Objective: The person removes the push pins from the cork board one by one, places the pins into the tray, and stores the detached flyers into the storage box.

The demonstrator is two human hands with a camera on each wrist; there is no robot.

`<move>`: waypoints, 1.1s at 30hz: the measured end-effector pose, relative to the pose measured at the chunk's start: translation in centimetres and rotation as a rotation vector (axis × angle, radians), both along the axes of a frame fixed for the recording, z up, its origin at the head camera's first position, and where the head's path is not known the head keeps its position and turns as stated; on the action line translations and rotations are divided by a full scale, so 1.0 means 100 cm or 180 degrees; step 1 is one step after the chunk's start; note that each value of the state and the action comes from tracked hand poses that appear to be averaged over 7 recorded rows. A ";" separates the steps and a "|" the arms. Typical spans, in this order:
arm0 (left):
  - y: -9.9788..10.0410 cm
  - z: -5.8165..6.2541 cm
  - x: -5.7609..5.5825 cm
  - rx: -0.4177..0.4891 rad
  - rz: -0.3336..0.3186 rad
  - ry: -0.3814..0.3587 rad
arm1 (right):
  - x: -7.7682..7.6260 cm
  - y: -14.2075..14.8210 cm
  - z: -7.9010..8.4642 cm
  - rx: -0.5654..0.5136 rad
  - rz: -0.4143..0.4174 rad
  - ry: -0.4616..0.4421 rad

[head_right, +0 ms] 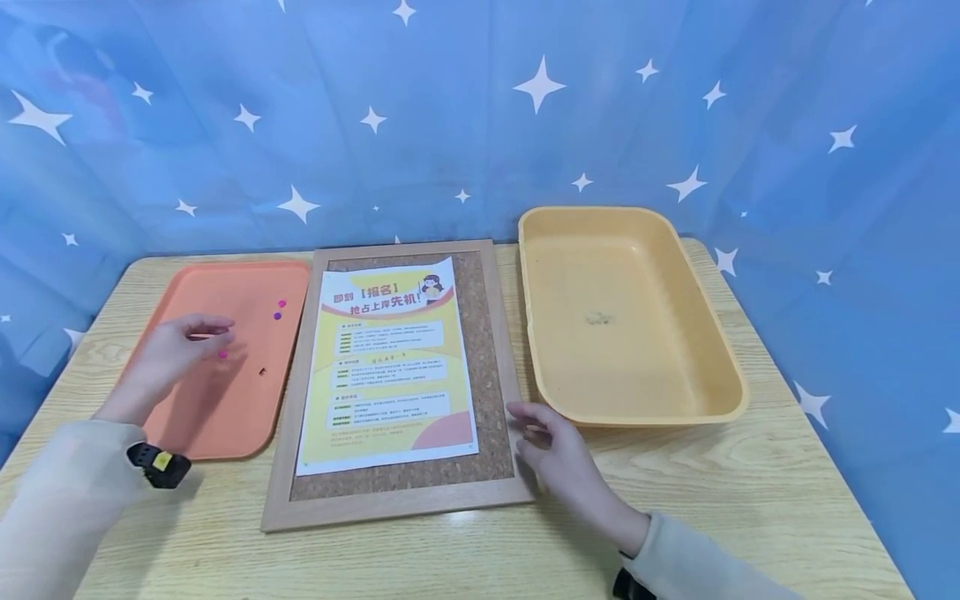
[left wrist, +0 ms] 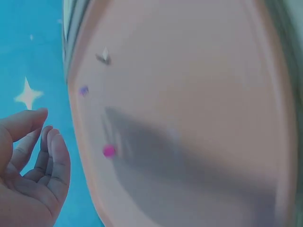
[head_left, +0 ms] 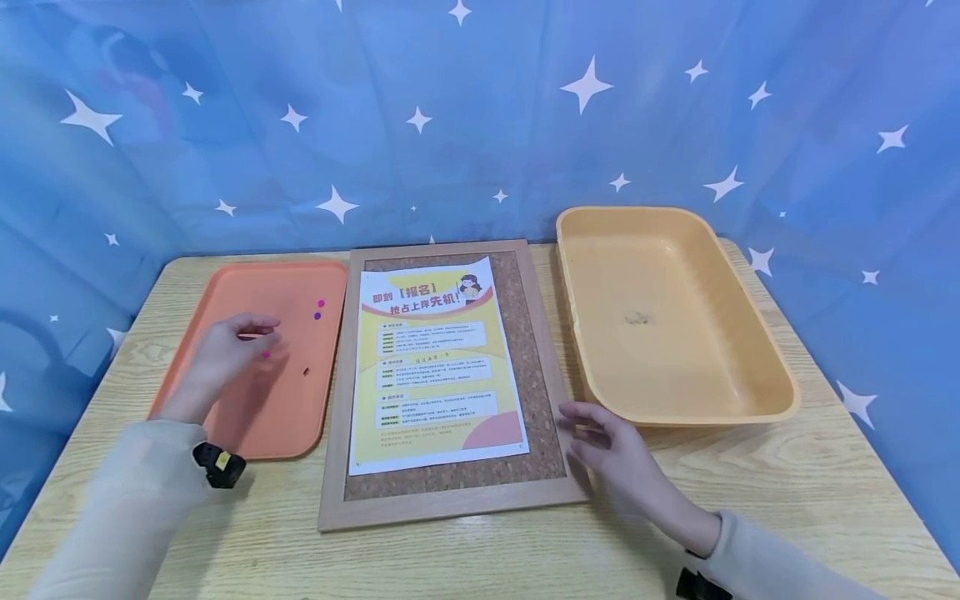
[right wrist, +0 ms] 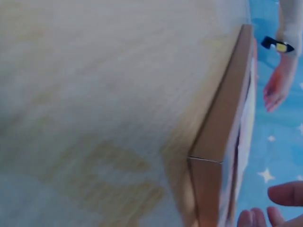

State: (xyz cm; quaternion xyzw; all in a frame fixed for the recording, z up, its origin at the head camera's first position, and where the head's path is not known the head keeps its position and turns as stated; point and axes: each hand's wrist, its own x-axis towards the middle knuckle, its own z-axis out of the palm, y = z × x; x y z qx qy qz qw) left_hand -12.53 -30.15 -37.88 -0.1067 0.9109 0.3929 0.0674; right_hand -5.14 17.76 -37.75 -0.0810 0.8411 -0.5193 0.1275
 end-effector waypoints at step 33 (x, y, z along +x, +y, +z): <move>0.085 -0.006 0.004 0.0228 -0.0563 -0.0396 | -0.047 -0.048 -0.001 -0.0233 -0.0008 -0.0584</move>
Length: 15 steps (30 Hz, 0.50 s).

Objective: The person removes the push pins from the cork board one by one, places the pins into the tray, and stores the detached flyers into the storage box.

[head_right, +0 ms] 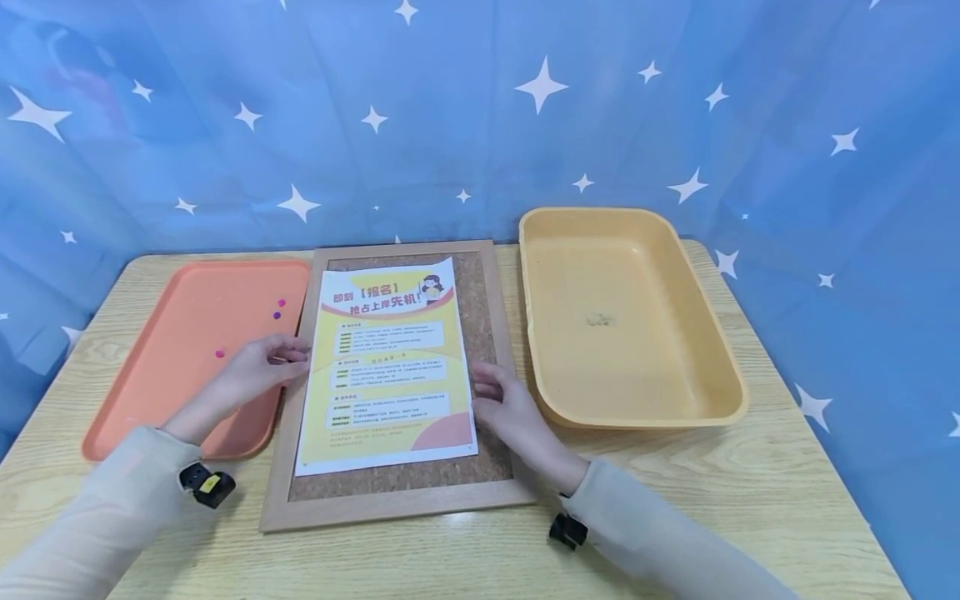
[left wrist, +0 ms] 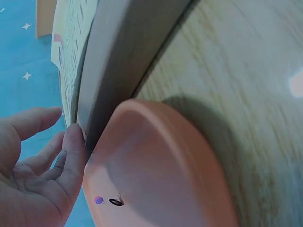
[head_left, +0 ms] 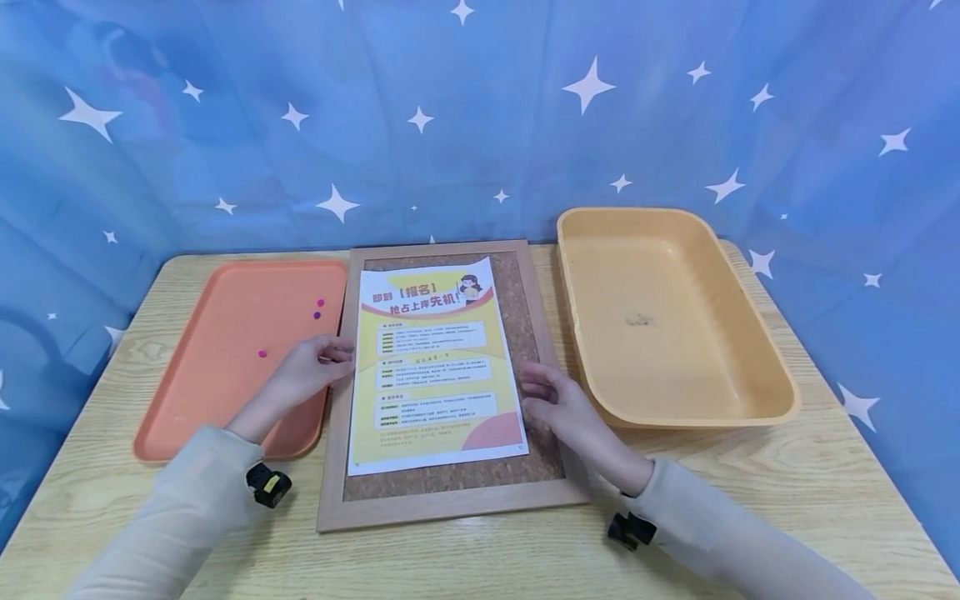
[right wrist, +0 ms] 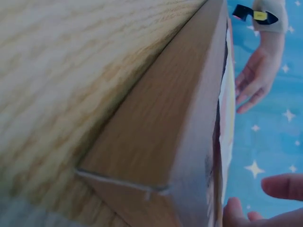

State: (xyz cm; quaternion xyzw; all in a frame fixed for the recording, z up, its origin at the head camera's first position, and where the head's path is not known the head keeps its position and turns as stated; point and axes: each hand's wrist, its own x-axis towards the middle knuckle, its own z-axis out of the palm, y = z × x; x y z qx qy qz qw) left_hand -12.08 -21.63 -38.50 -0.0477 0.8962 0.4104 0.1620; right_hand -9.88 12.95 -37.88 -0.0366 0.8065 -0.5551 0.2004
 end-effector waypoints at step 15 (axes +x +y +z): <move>0.006 -0.001 -0.002 0.0008 0.0044 -0.0057 | -0.007 -0.010 -0.009 -0.0069 -0.0068 -0.0152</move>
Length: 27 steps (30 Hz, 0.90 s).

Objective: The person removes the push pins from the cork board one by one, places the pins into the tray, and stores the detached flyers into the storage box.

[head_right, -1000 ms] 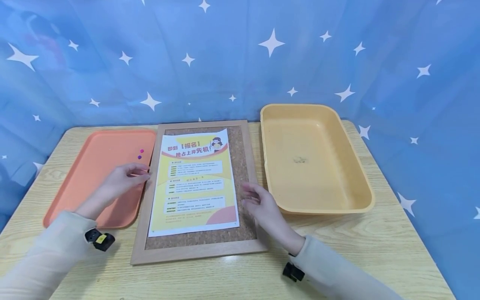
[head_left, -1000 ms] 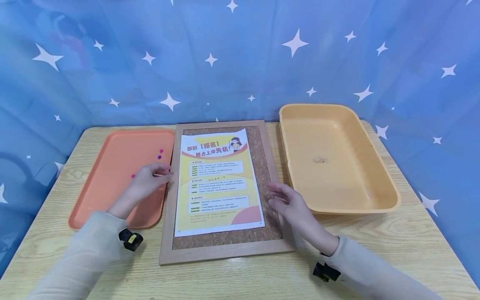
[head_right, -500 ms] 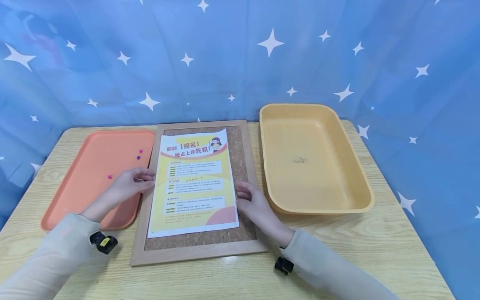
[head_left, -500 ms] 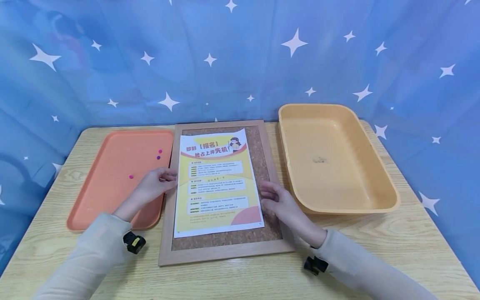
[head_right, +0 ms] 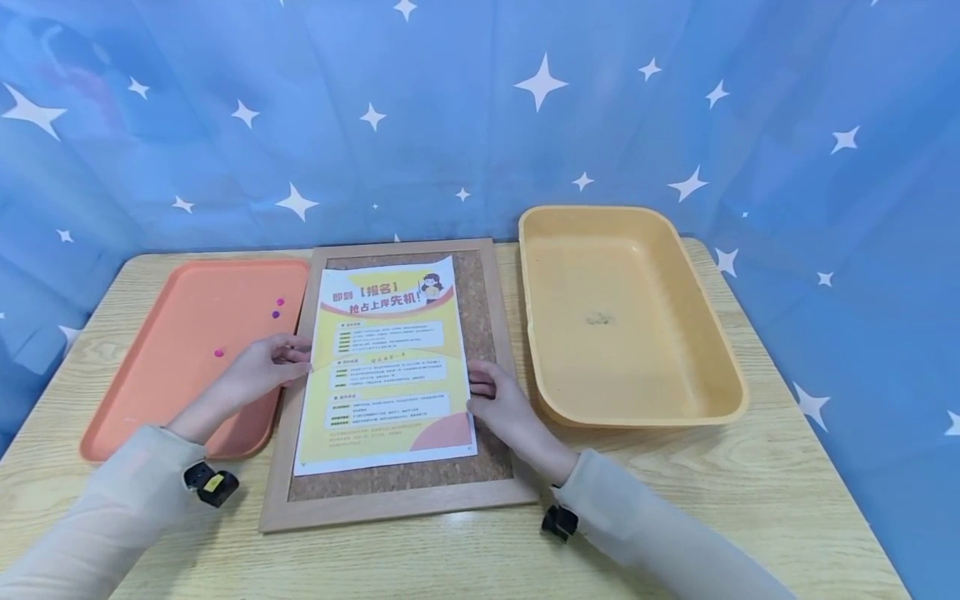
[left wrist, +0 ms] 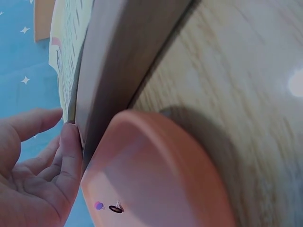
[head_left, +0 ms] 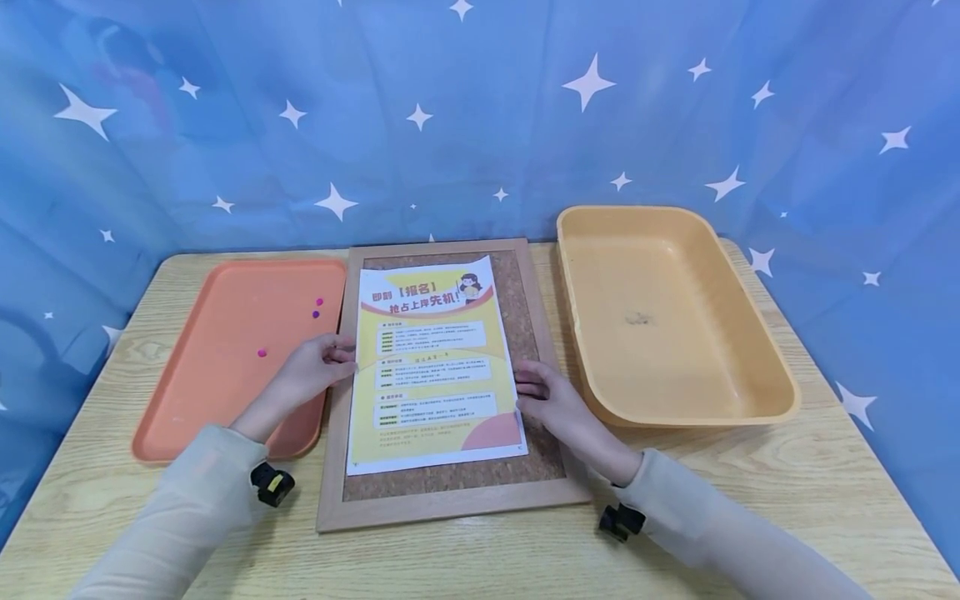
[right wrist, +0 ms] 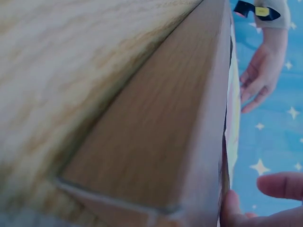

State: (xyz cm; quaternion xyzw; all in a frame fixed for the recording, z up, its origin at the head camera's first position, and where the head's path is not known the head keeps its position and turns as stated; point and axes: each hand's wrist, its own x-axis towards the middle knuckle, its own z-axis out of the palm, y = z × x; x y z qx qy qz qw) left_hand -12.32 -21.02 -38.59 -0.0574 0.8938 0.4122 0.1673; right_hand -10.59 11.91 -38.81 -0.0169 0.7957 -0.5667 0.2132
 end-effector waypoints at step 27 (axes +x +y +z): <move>0.006 0.002 0.002 0.0237 0.0098 -0.0016 | 0.004 -0.003 0.001 0.0183 0.0076 0.0017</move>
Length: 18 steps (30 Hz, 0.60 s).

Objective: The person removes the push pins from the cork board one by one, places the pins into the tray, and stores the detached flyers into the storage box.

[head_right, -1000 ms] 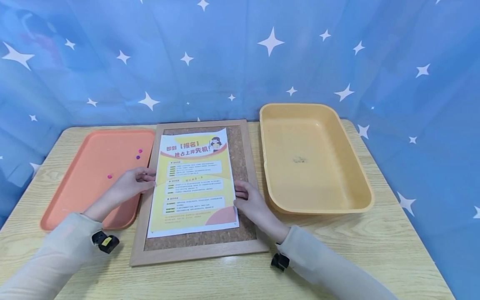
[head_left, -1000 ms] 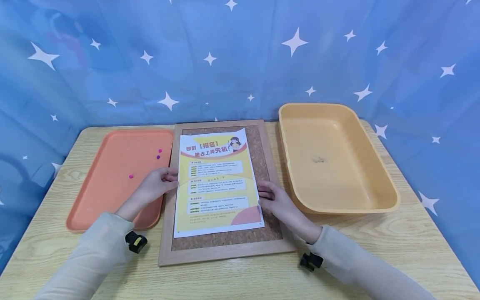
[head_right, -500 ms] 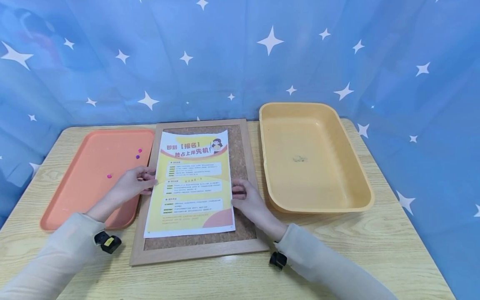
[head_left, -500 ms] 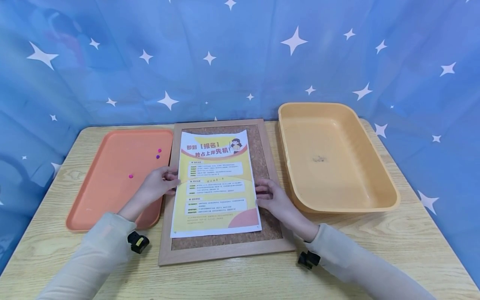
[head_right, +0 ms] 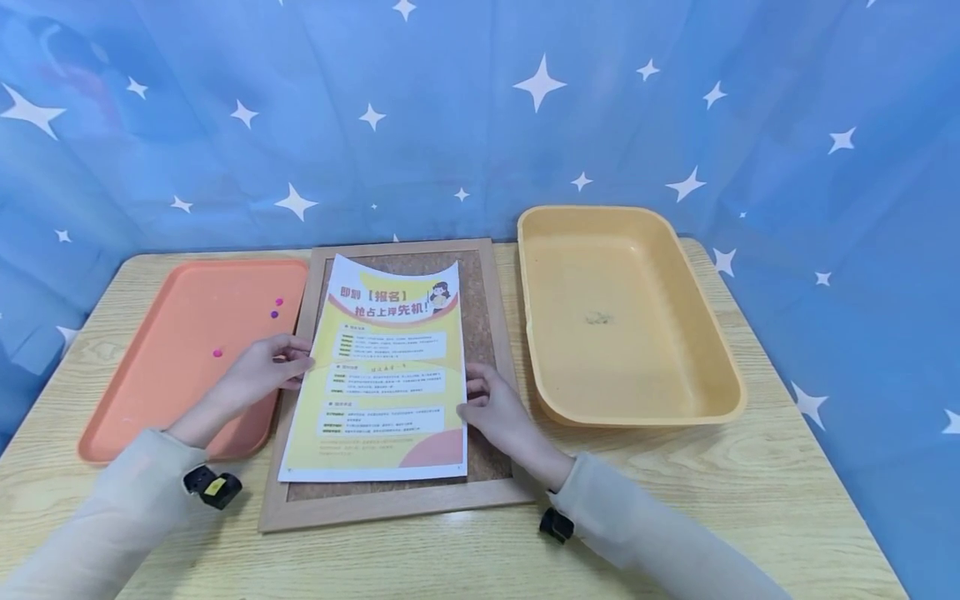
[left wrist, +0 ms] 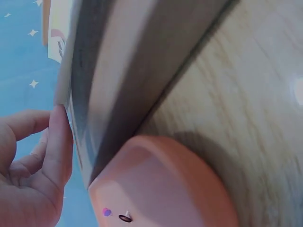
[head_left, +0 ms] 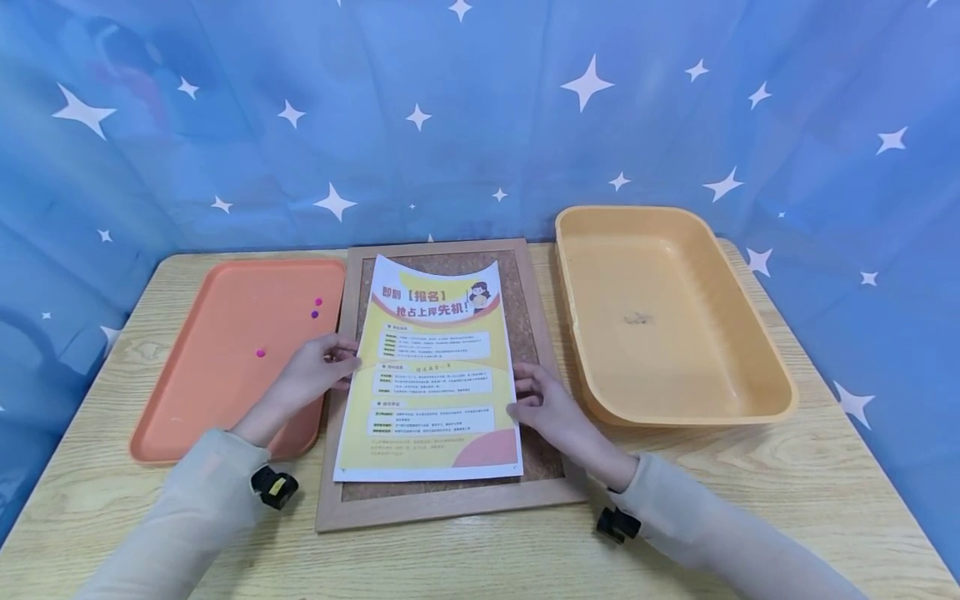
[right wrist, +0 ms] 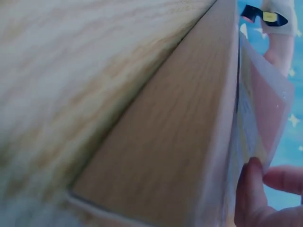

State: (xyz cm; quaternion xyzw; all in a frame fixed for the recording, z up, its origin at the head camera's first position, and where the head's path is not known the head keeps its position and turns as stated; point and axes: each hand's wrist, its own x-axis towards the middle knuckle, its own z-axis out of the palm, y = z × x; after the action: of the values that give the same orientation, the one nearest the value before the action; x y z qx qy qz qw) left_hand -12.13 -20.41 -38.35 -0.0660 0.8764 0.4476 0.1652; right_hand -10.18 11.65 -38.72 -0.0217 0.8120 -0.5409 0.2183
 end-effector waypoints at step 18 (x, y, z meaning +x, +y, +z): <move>0.011 0.041 0.006 0.0314 0.0036 0.0437 | 0.003 0.025 0.043 0.0127 -0.0030 0.0578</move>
State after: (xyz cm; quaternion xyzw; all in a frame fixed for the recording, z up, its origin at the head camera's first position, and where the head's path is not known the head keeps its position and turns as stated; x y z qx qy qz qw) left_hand -11.56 -19.32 -34.25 -0.0319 0.8621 0.4947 0.1052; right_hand -9.86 14.16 -34.41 -0.0626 0.8391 -0.5214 0.1416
